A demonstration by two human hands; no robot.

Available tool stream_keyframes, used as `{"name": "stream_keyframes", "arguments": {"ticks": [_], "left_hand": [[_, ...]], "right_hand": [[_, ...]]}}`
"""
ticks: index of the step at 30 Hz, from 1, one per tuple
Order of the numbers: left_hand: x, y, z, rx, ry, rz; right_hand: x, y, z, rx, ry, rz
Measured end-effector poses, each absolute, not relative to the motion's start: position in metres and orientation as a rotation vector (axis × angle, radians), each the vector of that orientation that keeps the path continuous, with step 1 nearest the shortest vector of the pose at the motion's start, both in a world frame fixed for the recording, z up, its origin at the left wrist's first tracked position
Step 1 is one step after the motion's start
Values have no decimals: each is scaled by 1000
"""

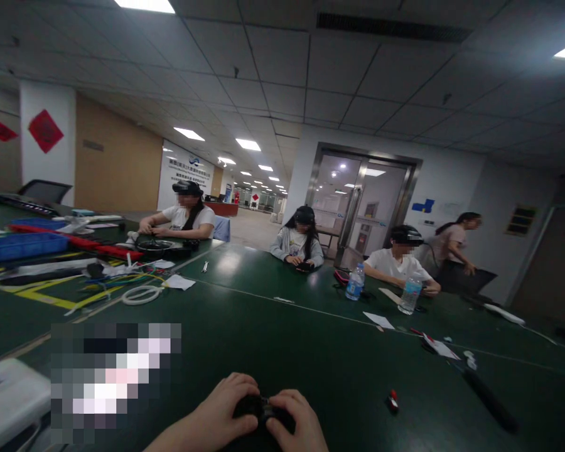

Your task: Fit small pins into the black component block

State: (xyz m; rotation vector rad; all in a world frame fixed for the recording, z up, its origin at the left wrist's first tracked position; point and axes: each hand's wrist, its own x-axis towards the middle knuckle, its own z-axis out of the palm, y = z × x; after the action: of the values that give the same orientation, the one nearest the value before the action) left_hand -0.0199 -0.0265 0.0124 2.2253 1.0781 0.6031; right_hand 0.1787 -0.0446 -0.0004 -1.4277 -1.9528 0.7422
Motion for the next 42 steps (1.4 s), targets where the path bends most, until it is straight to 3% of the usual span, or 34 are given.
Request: {"name": "stream_keyframes", "arguments": {"ticks": [14,27,42], "left_hand": [[-17,-30,16,2187,1082,645],[-16,-31,20,2190,1100,630],[-18,-28,16,2136,1108,607]], "right_hand": [[180,-46,0,-1416,-1868,795],[186,-42,6,-1184,-1288,1089],[203,-40,9,-1108,-729,1030]]}}
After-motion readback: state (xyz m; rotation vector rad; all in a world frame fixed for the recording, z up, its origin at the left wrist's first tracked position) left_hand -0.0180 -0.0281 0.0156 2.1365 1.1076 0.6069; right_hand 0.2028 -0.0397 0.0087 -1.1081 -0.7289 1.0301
